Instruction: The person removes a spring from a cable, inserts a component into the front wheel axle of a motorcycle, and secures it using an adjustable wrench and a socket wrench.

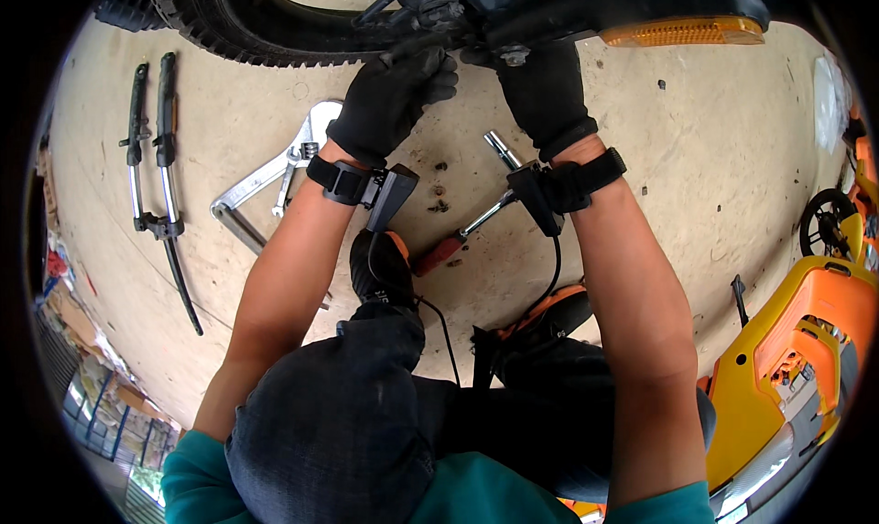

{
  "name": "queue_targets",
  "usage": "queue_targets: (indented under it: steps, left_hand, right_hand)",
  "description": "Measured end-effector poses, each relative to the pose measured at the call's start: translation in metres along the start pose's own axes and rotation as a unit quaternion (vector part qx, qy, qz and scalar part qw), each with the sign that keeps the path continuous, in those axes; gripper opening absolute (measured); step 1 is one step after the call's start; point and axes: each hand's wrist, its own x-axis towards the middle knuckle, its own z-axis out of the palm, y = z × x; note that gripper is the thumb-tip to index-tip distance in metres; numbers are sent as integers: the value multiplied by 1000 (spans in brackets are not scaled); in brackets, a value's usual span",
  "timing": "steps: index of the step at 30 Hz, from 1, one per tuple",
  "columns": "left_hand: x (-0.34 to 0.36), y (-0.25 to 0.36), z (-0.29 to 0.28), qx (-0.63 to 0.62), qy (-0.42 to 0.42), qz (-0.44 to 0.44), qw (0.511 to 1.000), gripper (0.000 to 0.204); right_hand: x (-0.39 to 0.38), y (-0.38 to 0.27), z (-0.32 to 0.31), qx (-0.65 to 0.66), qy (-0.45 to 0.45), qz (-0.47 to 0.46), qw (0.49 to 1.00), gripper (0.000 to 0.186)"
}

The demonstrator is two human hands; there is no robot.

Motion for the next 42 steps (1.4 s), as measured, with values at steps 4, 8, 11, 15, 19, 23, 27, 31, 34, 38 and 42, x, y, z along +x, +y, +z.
queue_targets:
  steps: [4, 8, 11, 15, 19, 23, 27, 31, 34, 38, 42]
  left_hand:
    - [4, -3, -3, 4, 1, -21, 1000, 28]
    - [12, -10, -22, -99, -102, -56, 988, 24]
    - [12, -14, -20, -113, -88, -69, 987, 23]
    - [7, -6, -12, -77, -82, -46, 993, 29]
    - [8, -2, -12, -56, -93, -30, 994, 29]
    - [7, 3, -9, -121, -75, -51, 988, 26]
    - [13, -4, -15, -84, -71, -45, 993, 24]
    - [10, 0, -9, -70, -68, -25, 995, 24]
    - [11, 7, -12, 0, -68, -72, 995, 26]
    - [13, 10, -16, 42, -60, -116, 991, 28]
    - [6, 4, -8, 0, -71, -33, 997, 24]
  right_hand:
    - [-1, 0, 0, 12, -1, 22, 1000, 28]
    - [0, -3, 1, 18, 4, 25, 1000, 27]
    - [1, -2, 1, -4, 14, -22, 1000, 29]
    - [-1, 2, 3, 37, 12, 14, 999, 28]
    - [-2, 2, 0, -18, 5, 5, 1000, 28]
    - [-2, 4, -1, -28, 3, -1, 1000, 30]
    - [-3, 5, 0, -6, 2, 1, 1000, 29]
    - [-3, 5, -1, -19, -4, 3, 1000, 29]
    - [-3, -2, -1, -29, 13, 5, 999, 30]
    - [-4, 0, -2, -54, 24, -14, 998, 31]
    - [-2, 3, -1, -22, -8, 15, 1000, 30]
